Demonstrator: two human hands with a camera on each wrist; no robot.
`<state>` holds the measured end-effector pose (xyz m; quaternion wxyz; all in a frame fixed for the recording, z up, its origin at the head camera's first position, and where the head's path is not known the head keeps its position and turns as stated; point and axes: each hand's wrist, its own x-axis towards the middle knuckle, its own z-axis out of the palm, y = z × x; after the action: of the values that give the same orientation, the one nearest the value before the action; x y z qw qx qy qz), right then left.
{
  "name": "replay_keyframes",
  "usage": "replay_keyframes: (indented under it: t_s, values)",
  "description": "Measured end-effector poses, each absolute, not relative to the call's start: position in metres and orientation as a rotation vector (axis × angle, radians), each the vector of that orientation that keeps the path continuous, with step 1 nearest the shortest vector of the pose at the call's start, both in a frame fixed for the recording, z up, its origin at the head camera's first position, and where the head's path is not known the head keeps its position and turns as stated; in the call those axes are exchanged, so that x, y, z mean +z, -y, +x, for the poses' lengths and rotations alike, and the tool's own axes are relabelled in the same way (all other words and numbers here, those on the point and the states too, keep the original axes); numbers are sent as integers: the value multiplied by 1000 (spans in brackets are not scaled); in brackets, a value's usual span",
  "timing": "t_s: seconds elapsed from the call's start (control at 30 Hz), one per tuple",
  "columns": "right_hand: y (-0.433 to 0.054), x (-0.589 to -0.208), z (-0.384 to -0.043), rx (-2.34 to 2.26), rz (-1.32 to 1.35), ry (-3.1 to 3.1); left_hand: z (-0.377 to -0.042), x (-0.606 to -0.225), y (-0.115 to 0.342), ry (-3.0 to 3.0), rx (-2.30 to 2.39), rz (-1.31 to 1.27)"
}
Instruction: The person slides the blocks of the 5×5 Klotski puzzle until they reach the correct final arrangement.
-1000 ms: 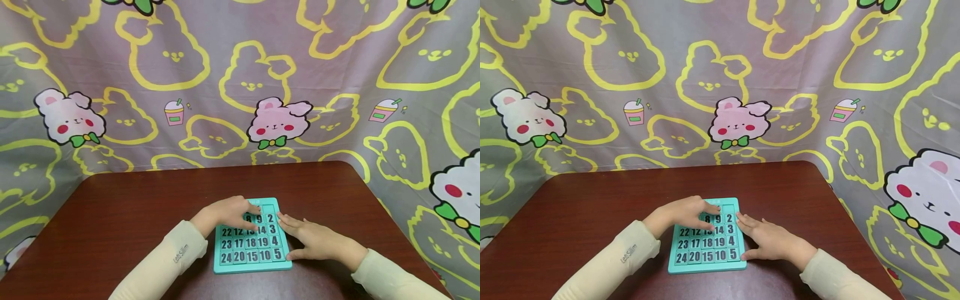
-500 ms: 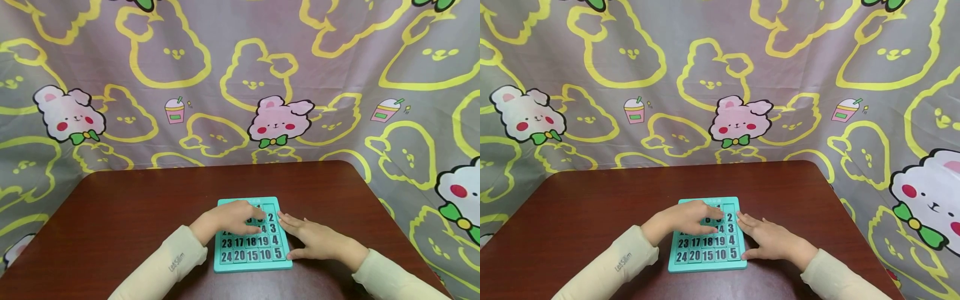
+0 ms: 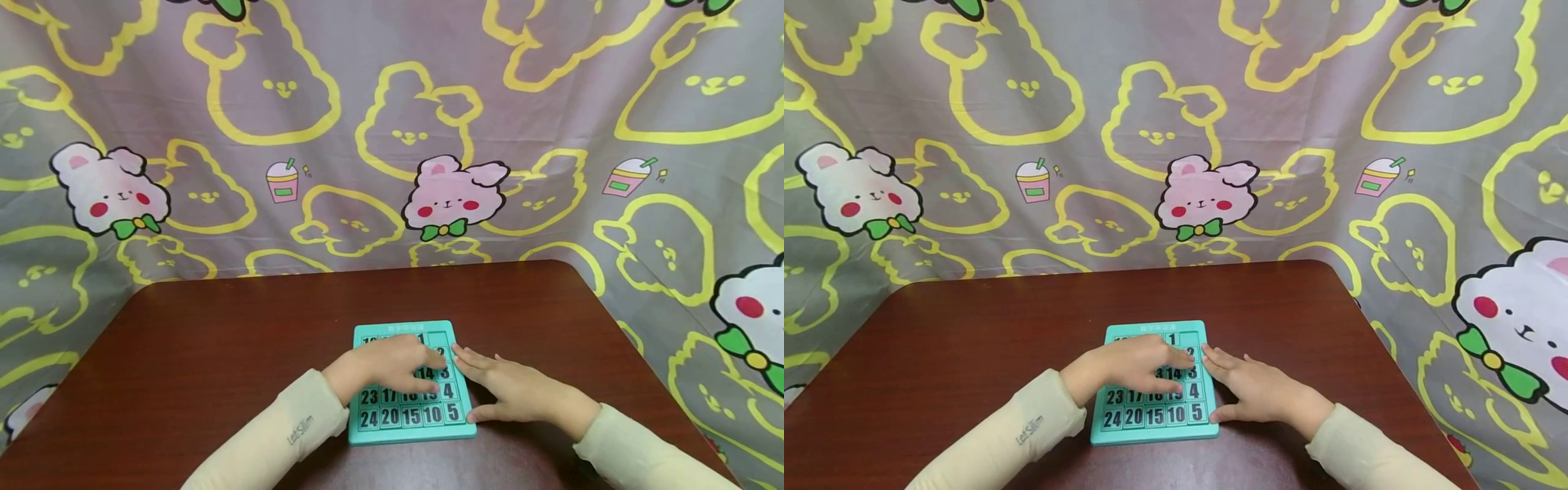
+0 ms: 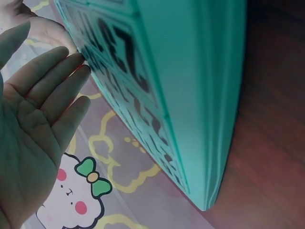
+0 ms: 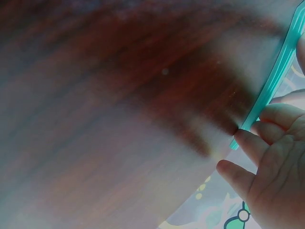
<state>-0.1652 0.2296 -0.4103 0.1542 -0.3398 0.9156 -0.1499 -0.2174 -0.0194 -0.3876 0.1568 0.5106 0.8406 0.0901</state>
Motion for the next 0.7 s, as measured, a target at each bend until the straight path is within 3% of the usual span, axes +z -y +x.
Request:
replay_keyframes:
  t_s: [0.7]
  values:
    - [-229,-410,-165,-423,-958,-2628,-238,-389,18,-2448,281,1329]
